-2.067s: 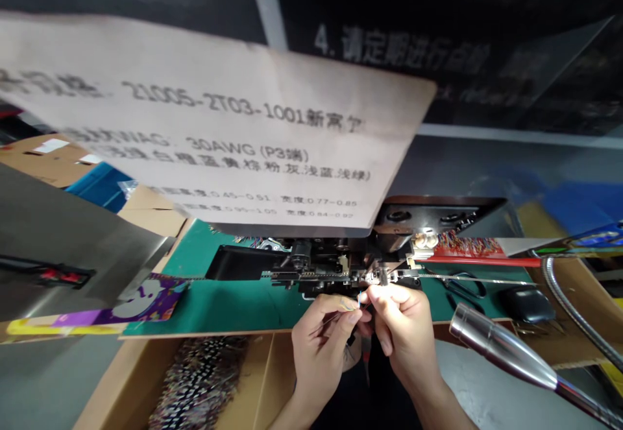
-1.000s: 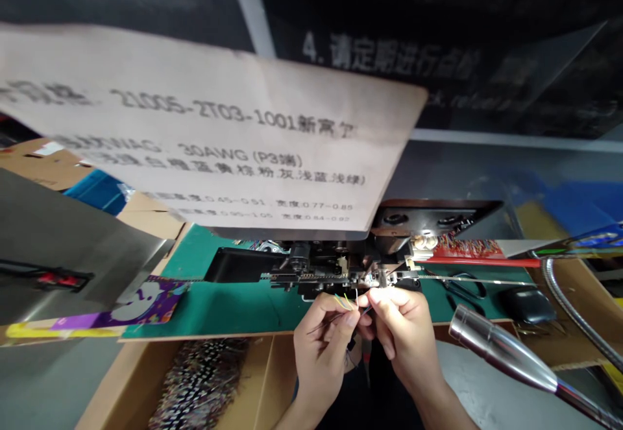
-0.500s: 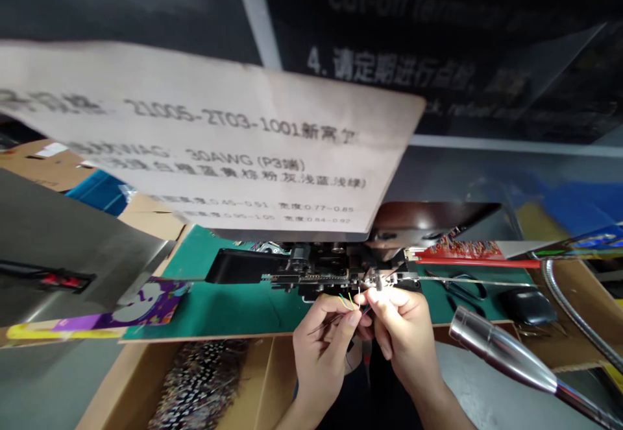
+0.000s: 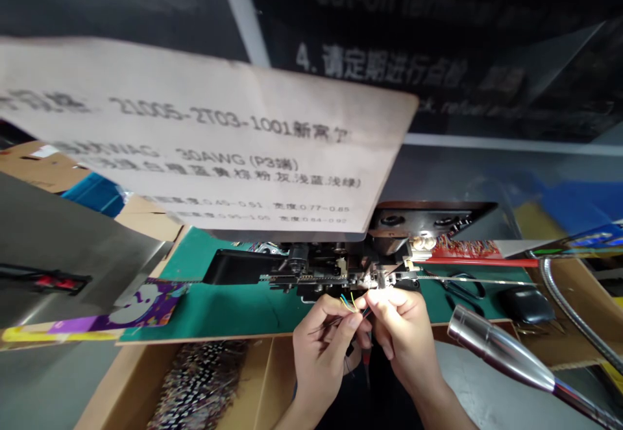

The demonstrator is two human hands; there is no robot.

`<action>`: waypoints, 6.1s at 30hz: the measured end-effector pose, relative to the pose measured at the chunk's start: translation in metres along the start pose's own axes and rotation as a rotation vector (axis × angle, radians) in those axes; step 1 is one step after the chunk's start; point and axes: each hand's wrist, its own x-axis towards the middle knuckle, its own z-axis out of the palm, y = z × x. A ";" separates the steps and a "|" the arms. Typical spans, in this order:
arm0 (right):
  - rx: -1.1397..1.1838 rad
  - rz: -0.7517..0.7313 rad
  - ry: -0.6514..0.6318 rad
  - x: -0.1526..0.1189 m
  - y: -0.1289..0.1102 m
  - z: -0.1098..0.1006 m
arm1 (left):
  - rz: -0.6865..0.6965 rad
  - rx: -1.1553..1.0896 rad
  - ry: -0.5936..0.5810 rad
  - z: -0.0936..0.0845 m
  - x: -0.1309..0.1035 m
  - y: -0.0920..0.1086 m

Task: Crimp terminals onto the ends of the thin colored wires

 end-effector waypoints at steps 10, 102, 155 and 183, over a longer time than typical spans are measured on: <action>0.013 0.032 0.049 -0.002 -0.008 0.007 | -0.005 0.011 0.011 0.000 0.001 0.001; -0.187 -0.062 0.041 -0.007 -0.011 0.002 | -0.111 -0.013 -0.045 -0.002 -0.001 -0.003; -0.007 0.018 0.023 -0.002 -0.007 0.006 | -0.080 -0.015 -0.029 -0.002 0.001 -0.001; -0.407 -0.228 -0.104 -0.062 0.043 -0.038 | -0.071 0.072 -0.106 0.001 -0.022 -0.003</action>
